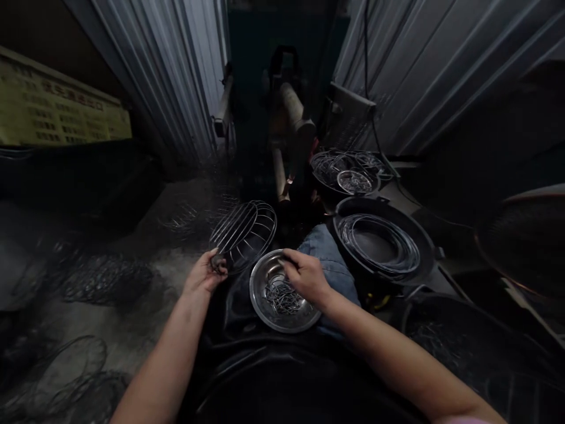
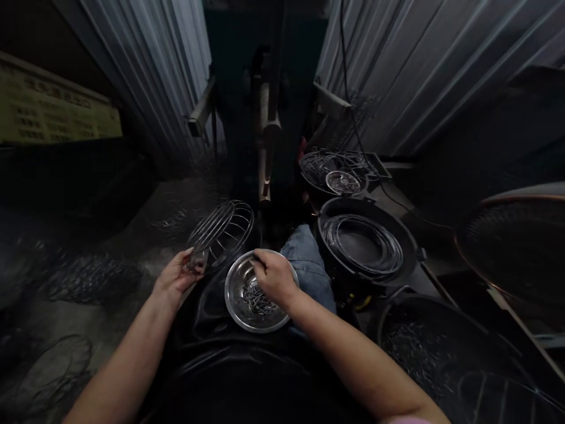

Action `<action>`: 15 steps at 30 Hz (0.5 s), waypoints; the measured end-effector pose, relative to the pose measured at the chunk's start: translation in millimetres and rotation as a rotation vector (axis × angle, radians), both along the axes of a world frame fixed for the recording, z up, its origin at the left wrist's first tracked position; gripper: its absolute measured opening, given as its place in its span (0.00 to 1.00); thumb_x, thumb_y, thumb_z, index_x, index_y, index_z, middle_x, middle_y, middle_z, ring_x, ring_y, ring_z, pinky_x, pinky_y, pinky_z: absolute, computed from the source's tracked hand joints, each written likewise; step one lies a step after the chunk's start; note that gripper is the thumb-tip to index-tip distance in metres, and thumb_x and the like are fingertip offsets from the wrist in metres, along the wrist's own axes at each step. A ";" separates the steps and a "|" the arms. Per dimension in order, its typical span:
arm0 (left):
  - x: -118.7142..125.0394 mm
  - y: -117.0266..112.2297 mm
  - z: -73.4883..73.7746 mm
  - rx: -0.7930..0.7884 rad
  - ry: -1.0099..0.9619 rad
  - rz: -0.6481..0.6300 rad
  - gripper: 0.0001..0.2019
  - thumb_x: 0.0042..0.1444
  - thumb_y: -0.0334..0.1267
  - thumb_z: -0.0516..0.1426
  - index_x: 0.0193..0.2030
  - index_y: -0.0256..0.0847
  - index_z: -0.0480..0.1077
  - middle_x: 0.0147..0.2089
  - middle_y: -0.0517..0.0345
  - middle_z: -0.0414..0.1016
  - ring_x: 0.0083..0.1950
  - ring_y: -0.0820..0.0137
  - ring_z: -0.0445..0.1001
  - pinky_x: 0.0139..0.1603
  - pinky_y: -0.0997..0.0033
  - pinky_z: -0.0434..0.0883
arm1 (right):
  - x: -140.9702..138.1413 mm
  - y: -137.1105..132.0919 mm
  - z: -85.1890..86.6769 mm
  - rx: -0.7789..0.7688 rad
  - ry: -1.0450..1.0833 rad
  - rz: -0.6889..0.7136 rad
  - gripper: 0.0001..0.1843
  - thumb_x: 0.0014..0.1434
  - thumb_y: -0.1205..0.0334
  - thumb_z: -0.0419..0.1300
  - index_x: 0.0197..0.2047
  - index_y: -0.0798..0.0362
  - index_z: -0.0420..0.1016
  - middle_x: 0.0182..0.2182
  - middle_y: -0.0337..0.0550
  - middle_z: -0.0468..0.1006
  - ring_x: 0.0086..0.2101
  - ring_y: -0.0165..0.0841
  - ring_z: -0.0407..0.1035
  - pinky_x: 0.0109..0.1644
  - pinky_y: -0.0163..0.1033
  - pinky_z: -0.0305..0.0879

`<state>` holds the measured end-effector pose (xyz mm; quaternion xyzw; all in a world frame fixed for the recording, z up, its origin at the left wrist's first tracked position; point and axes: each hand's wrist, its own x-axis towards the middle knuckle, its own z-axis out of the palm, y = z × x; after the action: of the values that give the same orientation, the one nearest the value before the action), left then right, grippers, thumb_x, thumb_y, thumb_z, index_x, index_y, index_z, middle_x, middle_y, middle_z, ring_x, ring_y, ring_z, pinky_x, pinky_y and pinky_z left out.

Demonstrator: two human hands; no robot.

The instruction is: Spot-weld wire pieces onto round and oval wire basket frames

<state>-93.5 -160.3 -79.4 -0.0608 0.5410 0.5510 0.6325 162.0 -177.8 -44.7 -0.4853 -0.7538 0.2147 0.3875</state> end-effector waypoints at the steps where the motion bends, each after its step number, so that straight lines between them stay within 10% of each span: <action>1: 1.3 -4.3 1.0 -0.010 -0.017 0.002 0.06 0.47 0.31 0.60 0.29 0.39 0.65 0.27 0.57 0.67 0.24 0.71 0.69 0.18 0.78 0.62 | -1.2 1.8 0.7 -0.016 0.022 -0.001 0.10 0.58 0.65 0.55 0.39 0.52 0.78 0.32 0.43 0.81 0.33 0.35 0.74 0.38 0.37 0.69; 15: 10.3 -19.8 9.3 -0.030 -0.084 0.069 0.08 0.57 0.40 0.56 0.32 0.37 0.67 0.28 0.52 0.68 0.26 0.69 0.70 0.19 0.76 0.66 | -3.0 -7.2 4.1 -0.023 0.038 0.028 0.10 0.58 0.65 0.55 0.38 0.53 0.78 0.31 0.43 0.81 0.33 0.36 0.74 0.38 0.38 0.68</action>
<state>-83.1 -180.1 -70.1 -0.1120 0.5196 0.5611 0.6345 158.9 -185.0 -40.6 -0.4751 -0.7505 0.2377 0.3931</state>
